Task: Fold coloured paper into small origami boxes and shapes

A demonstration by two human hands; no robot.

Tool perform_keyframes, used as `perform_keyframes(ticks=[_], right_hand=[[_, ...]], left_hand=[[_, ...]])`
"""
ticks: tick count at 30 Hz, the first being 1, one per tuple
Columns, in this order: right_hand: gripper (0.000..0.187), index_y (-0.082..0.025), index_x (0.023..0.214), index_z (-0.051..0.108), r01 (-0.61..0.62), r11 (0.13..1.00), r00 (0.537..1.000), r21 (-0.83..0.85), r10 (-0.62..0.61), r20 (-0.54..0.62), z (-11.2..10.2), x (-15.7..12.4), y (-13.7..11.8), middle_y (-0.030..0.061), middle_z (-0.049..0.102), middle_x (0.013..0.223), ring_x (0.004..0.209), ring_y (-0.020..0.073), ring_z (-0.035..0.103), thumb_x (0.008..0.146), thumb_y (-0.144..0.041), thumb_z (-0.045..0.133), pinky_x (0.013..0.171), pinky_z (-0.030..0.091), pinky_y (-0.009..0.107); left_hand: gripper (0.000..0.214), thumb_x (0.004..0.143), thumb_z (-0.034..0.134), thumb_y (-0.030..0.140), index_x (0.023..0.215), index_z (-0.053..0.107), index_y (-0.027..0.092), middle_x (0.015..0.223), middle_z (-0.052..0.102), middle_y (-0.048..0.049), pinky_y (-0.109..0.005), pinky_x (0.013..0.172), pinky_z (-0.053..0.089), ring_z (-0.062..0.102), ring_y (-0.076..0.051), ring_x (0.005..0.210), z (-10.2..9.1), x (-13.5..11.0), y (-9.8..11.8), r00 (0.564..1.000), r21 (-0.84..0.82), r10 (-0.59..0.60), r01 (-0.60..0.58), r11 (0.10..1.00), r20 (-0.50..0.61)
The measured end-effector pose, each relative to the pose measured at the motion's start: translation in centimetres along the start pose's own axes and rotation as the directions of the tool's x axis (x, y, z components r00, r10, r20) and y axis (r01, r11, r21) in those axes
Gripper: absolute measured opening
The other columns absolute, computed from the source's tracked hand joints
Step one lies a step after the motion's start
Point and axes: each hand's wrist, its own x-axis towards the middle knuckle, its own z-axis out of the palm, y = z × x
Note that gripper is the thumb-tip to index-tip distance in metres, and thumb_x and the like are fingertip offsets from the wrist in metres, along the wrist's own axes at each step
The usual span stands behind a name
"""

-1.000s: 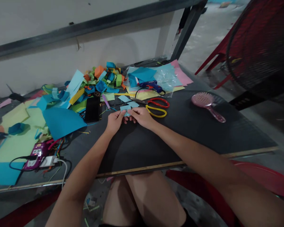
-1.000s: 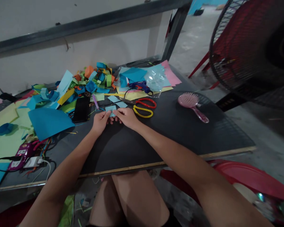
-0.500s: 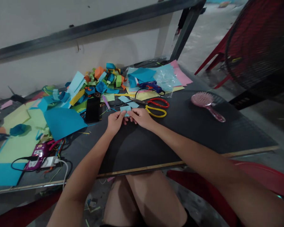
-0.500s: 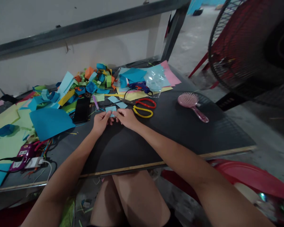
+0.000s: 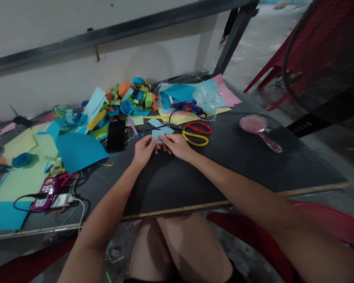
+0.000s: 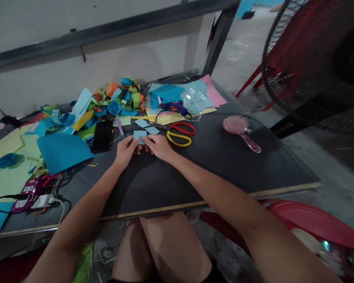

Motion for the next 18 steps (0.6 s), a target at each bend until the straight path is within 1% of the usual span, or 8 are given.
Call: perform_keyframes(ticks=[1,3,5,8,10,14,16,18], right_hand=[[0.060,-0.019,0.060,0.055,-0.004,0.999,1.000,0.035,0.003,0.011,0.0,0.0,-0.1,-0.0022,0.056,0.051,0.039,0.0074,0.046,0.078,-0.076,0.057,0.043,0.033,0.023],[0.060,-0.020,0.061,0.053,-0.039,0.984,0.998,0.173,0.029,0.058,0.0,0.0,-0.4,-0.0053,0.048,0.046,0.037,0.0071,0.041,0.074,-0.078,0.061,0.040,0.029,0.023],[0.059,-0.022,0.061,0.047,-0.109,0.919,0.988,0.378,0.059,0.143,0.0,-0.1,-1.0,-0.0102,0.034,0.042,0.034,0.0062,0.031,0.071,-0.077,0.064,0.038,0.024,0.023],[0.057,-0.024,0.060,0.037,-0.203,0.772,0.964,0.602,0.051,0.261,0.1,-0.5,-1.7,-0.0132,0.019,0.043,0.034,0.0047,0.017,0.070,-0.068,0.071,0.037,0.018,0.022],[0.056,-0.023,0.059,0.037,-0.229,0.739,0.952,0.634,0.033,0.305,0.2,-0.8,-1.9,-0.0131,0.019,0.042,0.034,0.0039,0.015,0.070,-0.064,0.073,0.037,0.016,0.021],[0.058,-0.021,0.058,0.048,-0.236,0.770,0.952,0.593,0.061,0.300,0.7,-0.7,-1.5,-0.0135,0.021,0.036,0.032,0.0033,0.018,0.061,-0.071,0.078,0.037,0.016,0.021],[0.061,-0.020,0.056,0.048,-0.241,0.790,0.955,0.564,0.087,0.285,0.9,-0.5,-1.2,-0.0128,0.026,0.035,0.031,0.0027,0.021,0.058,-0.072,0.080,0.036,0.017,0.020],[0.063,-0.020,0.055,0.045,-0.264,0.799,0.950,0.541,0.119,0.287,1.0,-0.4,-1.1,-0.0112,0.032,0.037,0.031,0.0024,0.024,0.059,-0.073,0.079,0.034,0.018,0.020]], left_hand=[[0.052,0.074,0.072,0.062,0.101,0.068,0.018,0.067,0.066,0.0013,-0.021,0.051,0.044,0.055,-0.008,0.051,0.1,-0.1,0.1,1.000,-0.036,0.011,-0.010,0.999,0.024],[0.076,0.067,0.080,0.057,0.130,0.058,0.020,0.073,0.067,0.0016,-0.022,0.057,0.047,0.058,-0.010,0.058,0.1,-0.2,0.4,0.996,-0.075,0.040,-0.035,0.997,0.074],[0.087,0.068,0.081,0.054,0.142,0.049,0.022,0.070,0.064,0.0025,-0.023,0.059,0.047,0.056,-0.011,0.059,-0.2,-0.2,0.6,0.993,-0.064,0.062,-0.056,0.996,0.096],[0.082,0.072,0.078,0.057,0.142,0.050,0.024,0.072,0.065,0.0012,-0.023,0.057,0.045,0.053,-0.011,0.058,-1.2,0.1,0.4,0.992,-0.020,0.117,-0.117,0.993,0.039],[0.080,0.071,0.078,0.060,0.139,0.054,0.025,0.091,0.070,-0.0044,-0.023,0.060,0.046,0.058,-0.012,0.067,-1.8,0.3,0.2,0.980,0.027,0.198,-0.197,0.980,-0.018],[0.089,0.064,0.082,0.064,0.138,0.054,0.024,0.133,0.062,-0.0145,-0.027,0.070,0.051,0.065,-0.023,0.101,-1.8,-0.1,0.3,0.938,0.166,0.347,-0.342,0.925,-0.003],[0.085,0.065,0.083,0.062,0.136,0.055,0.023,0.135,0.061,-0.0156,-0.031,0.079,0.053,0.062,-0.028,0.117,-1.2,-0.7,0.6,0.924,0.212,0.383,-0.377,0.901,0.018],[0.066,0.073,0.080,0.056,0.127,0.061,0.022,0.129,0.066,-0.0134,-0.033,0.084,0.053,0.063,-0.027,0.115,-0.6,-1.2,0.9,0.926,0.255,0.377,-0.360,0.897,-0.020]])
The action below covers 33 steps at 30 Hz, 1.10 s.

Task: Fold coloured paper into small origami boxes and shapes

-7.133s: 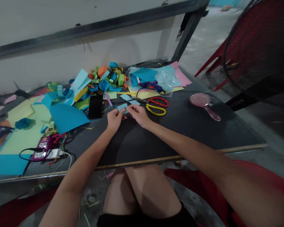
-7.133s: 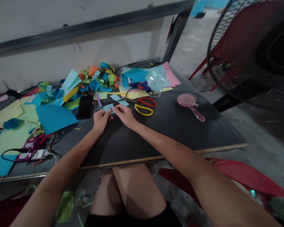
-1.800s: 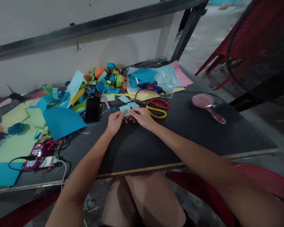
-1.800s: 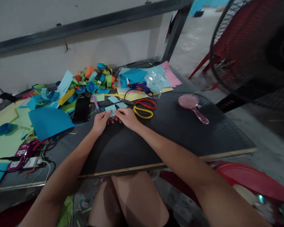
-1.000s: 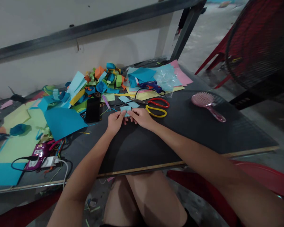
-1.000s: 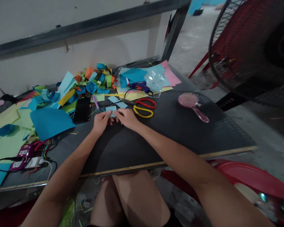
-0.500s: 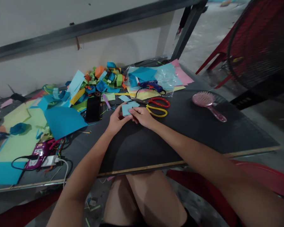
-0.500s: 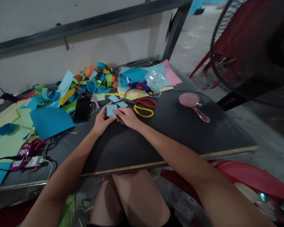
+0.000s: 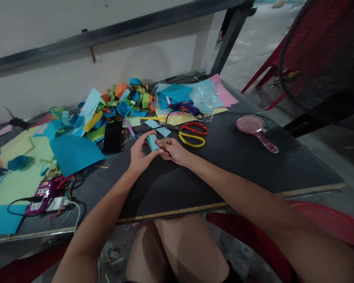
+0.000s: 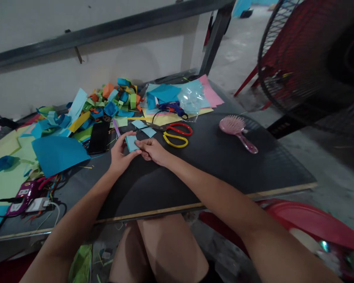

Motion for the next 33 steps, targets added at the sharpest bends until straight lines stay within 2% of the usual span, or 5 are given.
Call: perform_keyframes(ticks=[6,10,21,26,33], right_hand=[[0.059,-0.020,0.085,0.055,0.016,0.998,0.996,-0.057,-0.021,-0.089,-0.2,-0.1,0.0,-0.0071,0.055,0.061,0.037,0.0061,0.047,0.063,-0.070,0.078,0.030,0.029,0.019],[0.068,-0.020,0.106,0.055,0.041,0.991,0.990,-0.130,-0.058,-0.128,-0.4,0.0,0.3,-0.0033,0.062,0.080,0.047,0.0085,0.059,0.060,-0.059,0.085,0.030,0.036,0.019],[0.050,-0.019,0.099,0.061,0.008,0.988,0.986,-0.157,-0.034,-0.162,-0.8,1.0,0.5,-0.0013,0.064,0.077,0.057,0.0110,0.064,0.069,-0.054,0.082,0.036,0.048,0.018],[0.050,-0.020,0.091,0.055,-0.012,0.990,0.983,-0.137,-0.014,-0.183,-0.8,1.1,0.9,-0.0040,0.059,0.064,0.052,0.0131,0.065,0.074,-0.063,0.074,0.035,0.047,0.019],[0.043,-0.020,0.095,0.059,0.076,0.972,0.970,-0.221,-0.123,-0.208,-1.1,1.2,2.0,-0.0024,0.062,0.058,0.050,0.0159,0.066,0.084,-0.061,0.065,0.037,0.050,0.022]], left_hand=[[0.047,0.080,0.077,0.037,0.122,0.064,0.022,0.122,0.069,-0.0091,-0.028,0.078,0.052,0.066,-0.021,0.103,0.4,0.0,-0.4,0.990,0.137,-0.032,0.051,0.989,-0.134],[0.040,0.079,0.073,0.025,0.118,0.067,0.022,0.123,0.067,-0.0079,-0.026,0.075,0.051,0.063,-0.021,0.107,0.4,0.4,-0.9,0.995,0.236,0.060,-0.038,0.971,-0.086],[0.044,0.073,0.069,0.008,0.115,0.067,0.020,0.122,0.067,-0.0073,-0.023,0.069,0.051,0.064,-0.020,0.107,0.8,1.3,-2.2,0.998,0.135,-0.045,0.051,0.990,-0.050],[0.051,0.072,0.068,0.006,0.121,0.064,0.020,0.121,0.069,-0.0063,-0.029,0.083,0.056,0.066,-0.020,0.108,1.0,1.4,-2.1,0.997,0.157,-0.079,0.079,0.984,-0.007],[0.050,0.072,0.068,0.006,0.120,0.064,0.020,0.122,0.070,-0.0078,-0.032,0.086,0.058,0.067,-0.022,0.109,1.4,1.3,-2.0,0.998,0.247,-0.058,0.050,0.968,0.029]])
